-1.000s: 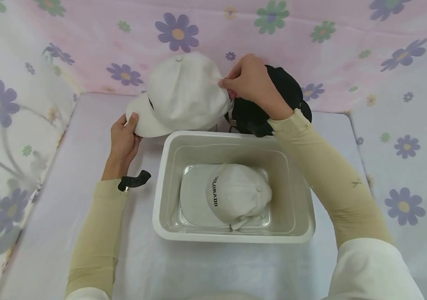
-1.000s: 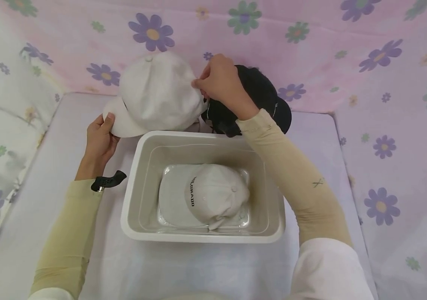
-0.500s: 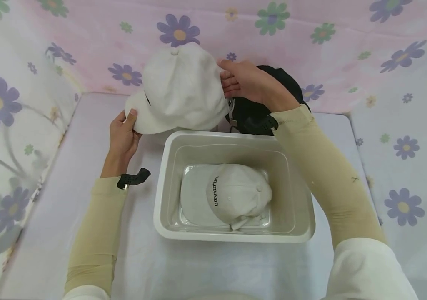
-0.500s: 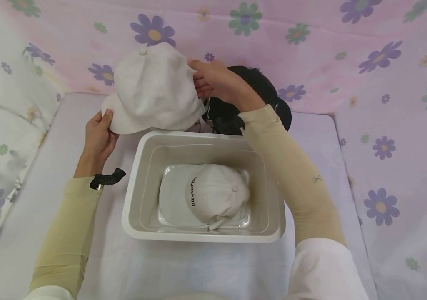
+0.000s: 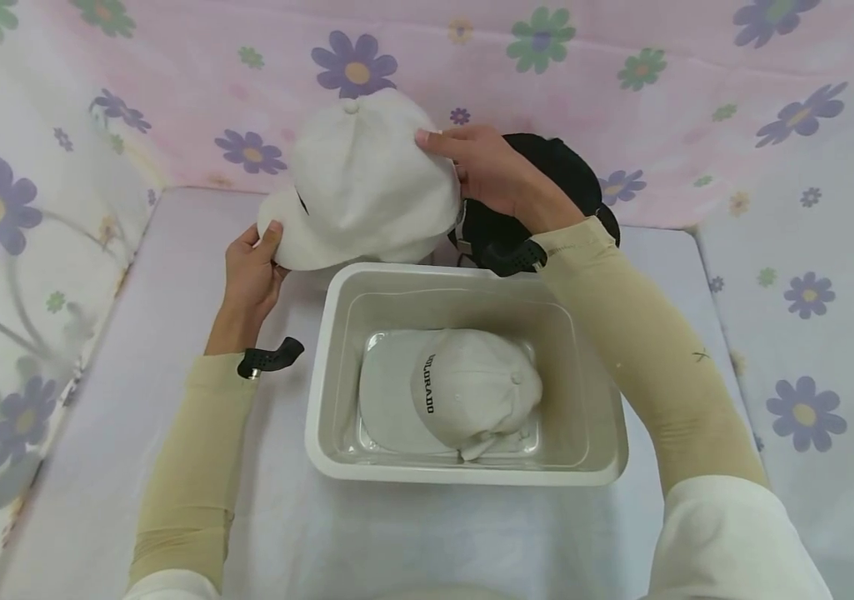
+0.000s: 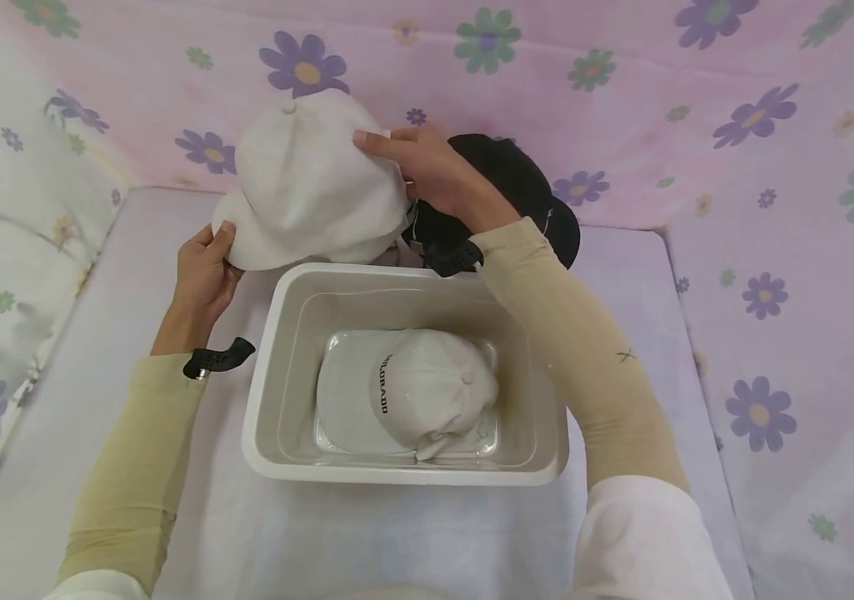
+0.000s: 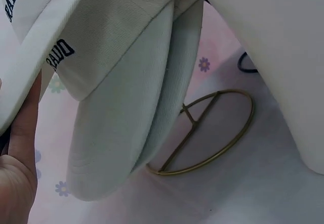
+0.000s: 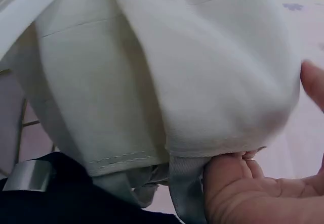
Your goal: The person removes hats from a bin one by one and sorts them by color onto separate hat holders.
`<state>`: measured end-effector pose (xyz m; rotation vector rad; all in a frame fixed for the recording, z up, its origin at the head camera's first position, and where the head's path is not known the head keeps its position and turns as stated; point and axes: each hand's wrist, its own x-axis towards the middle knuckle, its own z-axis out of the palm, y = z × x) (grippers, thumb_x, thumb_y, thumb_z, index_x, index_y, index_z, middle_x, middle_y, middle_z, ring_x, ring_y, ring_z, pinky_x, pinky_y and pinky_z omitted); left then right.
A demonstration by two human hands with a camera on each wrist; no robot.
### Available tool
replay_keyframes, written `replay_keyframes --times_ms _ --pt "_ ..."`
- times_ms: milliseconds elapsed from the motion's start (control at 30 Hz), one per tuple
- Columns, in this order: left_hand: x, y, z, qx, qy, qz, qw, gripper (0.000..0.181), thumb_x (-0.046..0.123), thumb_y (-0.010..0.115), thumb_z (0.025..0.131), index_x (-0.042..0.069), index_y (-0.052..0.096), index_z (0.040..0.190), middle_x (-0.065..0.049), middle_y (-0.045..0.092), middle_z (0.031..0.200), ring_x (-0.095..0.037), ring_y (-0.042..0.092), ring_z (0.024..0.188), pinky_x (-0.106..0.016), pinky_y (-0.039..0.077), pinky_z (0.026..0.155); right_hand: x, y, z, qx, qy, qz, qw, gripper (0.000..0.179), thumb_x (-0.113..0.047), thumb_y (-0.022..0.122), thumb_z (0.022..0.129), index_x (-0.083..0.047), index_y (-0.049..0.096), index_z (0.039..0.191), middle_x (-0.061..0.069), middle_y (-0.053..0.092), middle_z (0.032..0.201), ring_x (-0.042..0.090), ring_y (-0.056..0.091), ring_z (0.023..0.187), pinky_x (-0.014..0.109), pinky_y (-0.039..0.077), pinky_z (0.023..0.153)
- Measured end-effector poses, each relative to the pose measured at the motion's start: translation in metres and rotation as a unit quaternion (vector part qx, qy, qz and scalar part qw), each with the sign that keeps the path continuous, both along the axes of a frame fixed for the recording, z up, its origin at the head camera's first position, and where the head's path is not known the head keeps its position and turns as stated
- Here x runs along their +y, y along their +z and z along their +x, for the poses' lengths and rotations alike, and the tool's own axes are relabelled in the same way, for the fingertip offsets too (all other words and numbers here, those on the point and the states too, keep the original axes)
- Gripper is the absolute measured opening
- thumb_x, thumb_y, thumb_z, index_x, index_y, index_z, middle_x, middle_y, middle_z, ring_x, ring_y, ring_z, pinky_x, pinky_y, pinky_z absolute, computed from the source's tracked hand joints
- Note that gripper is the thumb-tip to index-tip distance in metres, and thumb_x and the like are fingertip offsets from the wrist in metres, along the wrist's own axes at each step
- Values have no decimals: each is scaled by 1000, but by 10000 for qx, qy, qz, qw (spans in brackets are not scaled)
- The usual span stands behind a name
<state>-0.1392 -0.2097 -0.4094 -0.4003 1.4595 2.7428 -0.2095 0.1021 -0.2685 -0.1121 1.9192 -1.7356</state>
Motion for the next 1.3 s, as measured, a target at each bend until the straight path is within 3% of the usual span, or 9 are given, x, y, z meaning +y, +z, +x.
replay_keyframes --times_ms 200,400,600,733,900,1100,1300 --pt "4 -6 -2 -149 -10 -195 9997 63 19 64 99 -4 39 152 -11 59 130 -20 62 119 -24 59 82 0 -11 2 379 180 400 9983 56 -31 71 96 -5 51 141 11 61 132 26 63 115 43 51 104" --pt "6 -13 -5 -397 -187 -785 9959 64 26 60 102 0 37 155 -17 48 149 -25 52 135 -21 58 83 0 -11 3 526 361 787 9949 64 -33 72 94 -7 46 147 11 59 134 24 62 116 41 52 103" --pt "7 -20 -6 -614 -323 -1161 9908 67 32 59 102 1 36 156 -19 41 156 -26 48 140 -20 57 85 -1 -10 1 750 765 1596 9814 74 -40 73 93 -9 40 151 11 53 137 23 60 116 38 53 100" --pt "6 -30 -4 -643 -360 -1393 9875 66 31 59 102 -1 36 155 -23 43 154 -22 58 129 -20 58 80 -2 -11 1 801 941 1966 9727 78 -44 73 92 -9 39 153 11 54 134 24 62 112 37 55 97" --pt "7 -37 2 -544 -234 -1416 9882 61 28 61 102 -2 41 151 -24 51 146 -14 68 108 -21 59 74 -3 -14 3 680 1058 1992 9719 79 -45 74 91 -10 40 152 12 57 132 24 64 111 37 56 95" --pt "14 -41 12 -422 -165 -1250 9911 55 20 68 98 6 44 146 -9 62 126 -13 69 103 -22 60 73 -5 -21 6 711 1001 1915 9738 79 -43 74 92 -10 37 153 11 55 135 24 62 114 37 54 98" --pt "20 -48 22 -188 -246 -960 9949 51 6 71 95 8 44 138 -5 68 111 -14 73 95 -26 61 73 -6 -24 7 985 1117 2312 9614 88 -44 74 91 -11 29 159 9 51 144 23 57 124 38 49 106"
